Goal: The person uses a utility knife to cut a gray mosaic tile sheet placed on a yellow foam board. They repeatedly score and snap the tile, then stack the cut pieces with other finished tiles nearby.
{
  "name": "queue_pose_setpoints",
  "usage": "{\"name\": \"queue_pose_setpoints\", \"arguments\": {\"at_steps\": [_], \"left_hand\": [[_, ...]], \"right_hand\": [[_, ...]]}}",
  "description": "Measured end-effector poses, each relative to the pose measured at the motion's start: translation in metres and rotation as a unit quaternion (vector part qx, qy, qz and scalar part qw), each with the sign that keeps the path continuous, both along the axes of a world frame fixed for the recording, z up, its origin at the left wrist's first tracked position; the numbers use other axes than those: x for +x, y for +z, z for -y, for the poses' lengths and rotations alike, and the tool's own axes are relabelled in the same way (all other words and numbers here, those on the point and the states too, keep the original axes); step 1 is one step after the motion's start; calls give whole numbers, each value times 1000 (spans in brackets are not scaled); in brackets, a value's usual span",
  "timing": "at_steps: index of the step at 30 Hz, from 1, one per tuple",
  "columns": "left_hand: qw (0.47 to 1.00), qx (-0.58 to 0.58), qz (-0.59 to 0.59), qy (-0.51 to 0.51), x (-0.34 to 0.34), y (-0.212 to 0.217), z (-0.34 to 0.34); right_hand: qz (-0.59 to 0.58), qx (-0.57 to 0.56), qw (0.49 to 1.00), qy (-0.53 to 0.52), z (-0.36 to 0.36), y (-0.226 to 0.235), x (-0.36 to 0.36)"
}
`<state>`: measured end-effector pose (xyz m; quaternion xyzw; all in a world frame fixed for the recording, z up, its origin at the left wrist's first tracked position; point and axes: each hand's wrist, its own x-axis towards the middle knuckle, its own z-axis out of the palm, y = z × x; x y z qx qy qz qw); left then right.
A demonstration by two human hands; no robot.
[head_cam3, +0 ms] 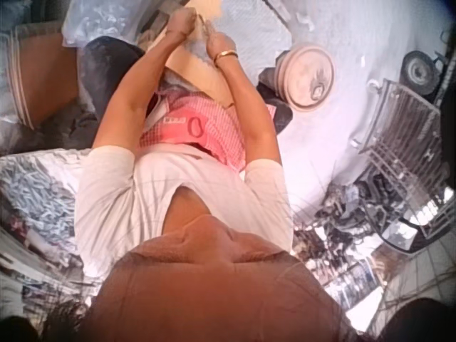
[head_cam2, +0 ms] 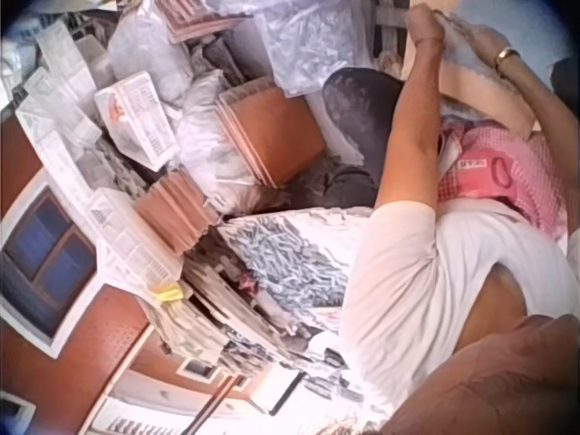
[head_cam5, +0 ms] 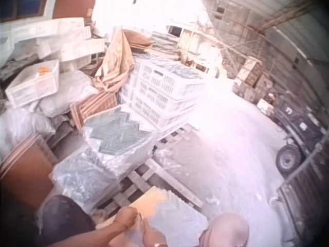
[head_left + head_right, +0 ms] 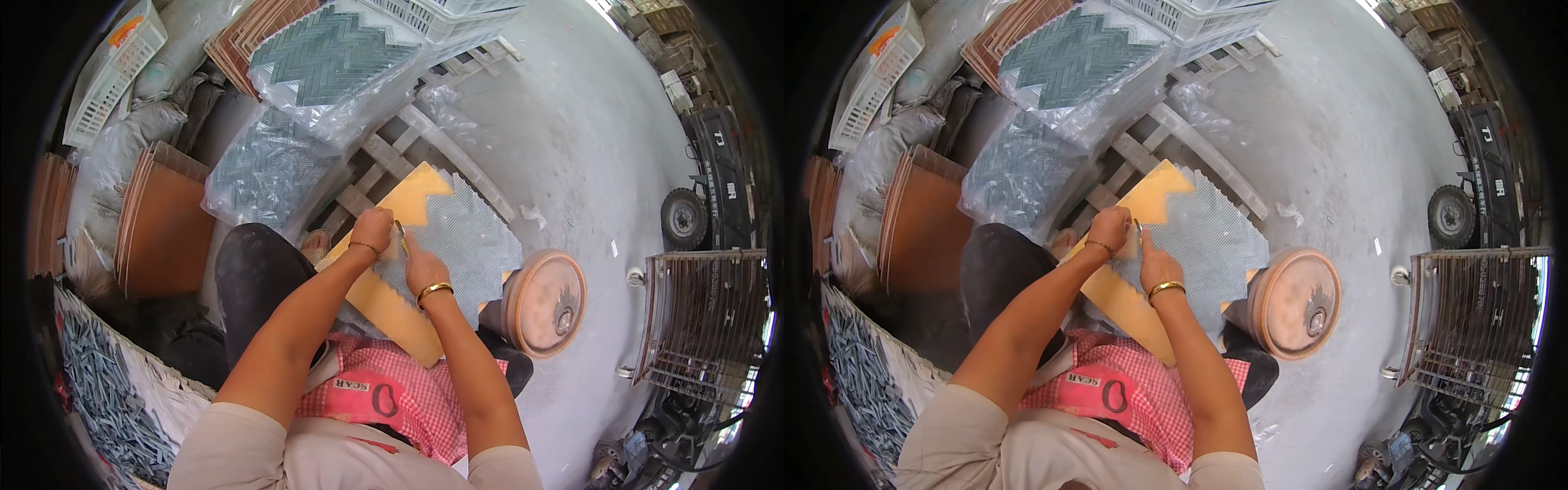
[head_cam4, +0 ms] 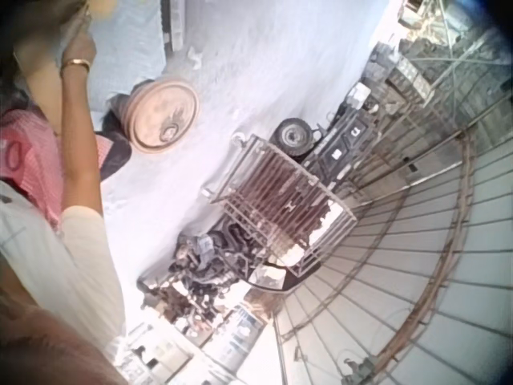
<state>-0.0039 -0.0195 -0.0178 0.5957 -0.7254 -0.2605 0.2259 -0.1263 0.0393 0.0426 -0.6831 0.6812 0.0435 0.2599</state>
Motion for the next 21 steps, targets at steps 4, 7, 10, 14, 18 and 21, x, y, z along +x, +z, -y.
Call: {"name": "queue_pose_setpoints", "arguments": {"at_steps": [4, 7, 10, 14, 18, 21], "left_hand": [[1000, -13, -14, -1, 1, -2, -2], [999, -18, -26, 11, 0, -3, -2], [999, -9, -32, 20, 1, -9, -1], [999, -13, -45, 25, 0, -9, -1], [998, -30, -53, 28, 2, -14, -2], [995, -70, -76, 5, 6, -10, -5]], "right_hand": [[-50, 42, 998, -1, -10, 13, 12], [-31, 56, 998, -4, -19, 18, 11], [-36, 58, 998, -12, -28, 19, 13], [-16, 38, 999, -23, -46, 9, 7], [-1, 41, 999, -35, -57, 6, 5], [11, 45, 998, -51, -58, 7, 4]]}}
